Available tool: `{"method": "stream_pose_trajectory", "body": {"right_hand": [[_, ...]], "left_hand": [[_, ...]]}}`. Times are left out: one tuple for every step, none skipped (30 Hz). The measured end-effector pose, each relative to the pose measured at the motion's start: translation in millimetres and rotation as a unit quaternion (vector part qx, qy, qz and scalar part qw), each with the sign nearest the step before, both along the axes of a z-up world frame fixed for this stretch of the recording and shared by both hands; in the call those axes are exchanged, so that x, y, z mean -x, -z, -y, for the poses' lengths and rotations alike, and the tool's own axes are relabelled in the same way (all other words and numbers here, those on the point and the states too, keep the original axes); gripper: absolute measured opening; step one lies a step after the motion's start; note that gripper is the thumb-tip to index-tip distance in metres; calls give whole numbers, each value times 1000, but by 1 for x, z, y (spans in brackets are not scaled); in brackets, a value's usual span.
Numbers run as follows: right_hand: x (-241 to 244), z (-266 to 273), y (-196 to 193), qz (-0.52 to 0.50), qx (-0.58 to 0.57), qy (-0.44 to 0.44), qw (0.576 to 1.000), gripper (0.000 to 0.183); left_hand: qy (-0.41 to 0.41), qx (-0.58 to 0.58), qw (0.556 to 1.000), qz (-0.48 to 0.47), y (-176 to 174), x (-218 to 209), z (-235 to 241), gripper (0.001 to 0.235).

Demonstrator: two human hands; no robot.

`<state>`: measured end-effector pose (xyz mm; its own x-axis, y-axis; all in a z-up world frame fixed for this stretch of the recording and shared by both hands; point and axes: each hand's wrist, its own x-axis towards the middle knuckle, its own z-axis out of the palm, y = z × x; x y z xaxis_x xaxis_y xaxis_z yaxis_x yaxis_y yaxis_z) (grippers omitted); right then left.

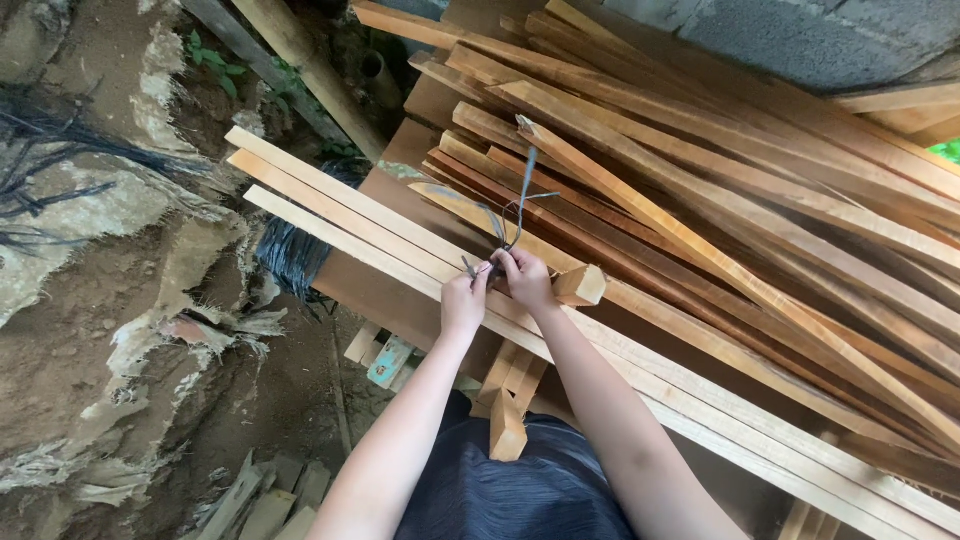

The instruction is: The person gathers thin wooden planks and secures them into bundles using black straps. They wrap the straps around the planks, tie knots, and adjust the bundles to ensure they are tight. The person then lifts the completed bundles and places them onto a larger stack of similar wood.

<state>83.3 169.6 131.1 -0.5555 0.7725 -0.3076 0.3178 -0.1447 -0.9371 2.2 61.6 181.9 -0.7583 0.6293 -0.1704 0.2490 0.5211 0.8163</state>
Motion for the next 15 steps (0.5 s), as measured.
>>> {"method": "stream_pose_trajectory", "body": {"right_hand": [[2, -3, 2, 0, 1, 1, 1000, 20], [2, -5, 3, -8, 12, 13, 1000, 20], [3, -8, 5, -15, 23, 26, 999, 22], [4, -7, 10, -16, 24, 26, 999, 22], [5, -6, 15, 5, -7, 9, 1000, 20], [5, -7, 20, 26, -40, -7, 999, 19], [5, -6, 21, 25, -41, -5, 999, 19], [5, -4, 21, 30, -24, 21, 999, 14], [5, -2, 22, 35, -7, 47, 998, 14], [4, 0, 20, 35, -8, 49, 998, 14], [3, 3, 17, 38, -23, 43, 998, 20], [3, 5, 14, 41, -38, 36, 998, 29], [-2, 11, 4, 41, -38, 37, 998, 29], [-6, 15, -6, 37, -31, 20, 999, 31], [-10, 19, -15, 33, -23, 3, 999, 32]], "left_hand": [[1, 1, 1000, 0, 1, 0, 0, 33], [10, 1, 1000, -3, 2, 0, 0, 31], [20, 2, 1000, -5, 2, -1, 1, 29], [20, 2, 1000, -6, -6, -3, -1, 29], [11, 38, 999, -5, -15, -5, -3, 27], [2, 73, 997, -4, -23, -7, -6, 28], [3, 72, 997, -5, -18, -3, -6, 28], [3, 70, 997, 13, -12, 0, -5, 22], [3, 68, 997, 31, -7, 3, -5, 17], [5, 68, 997, 31, 9, 8, -4, 17], [6, 79, 996, 39, 25, 13, -4, 17], [6, 90, 995, 46, 41, 19, -3, 17], [7, 89, 995, 45, 51, 21, -3, 17], [-5, 106, 993, 56, 61, 24, -5, 17], [-18, 123, 990, 67, 72, 27, -7, 17]]}}
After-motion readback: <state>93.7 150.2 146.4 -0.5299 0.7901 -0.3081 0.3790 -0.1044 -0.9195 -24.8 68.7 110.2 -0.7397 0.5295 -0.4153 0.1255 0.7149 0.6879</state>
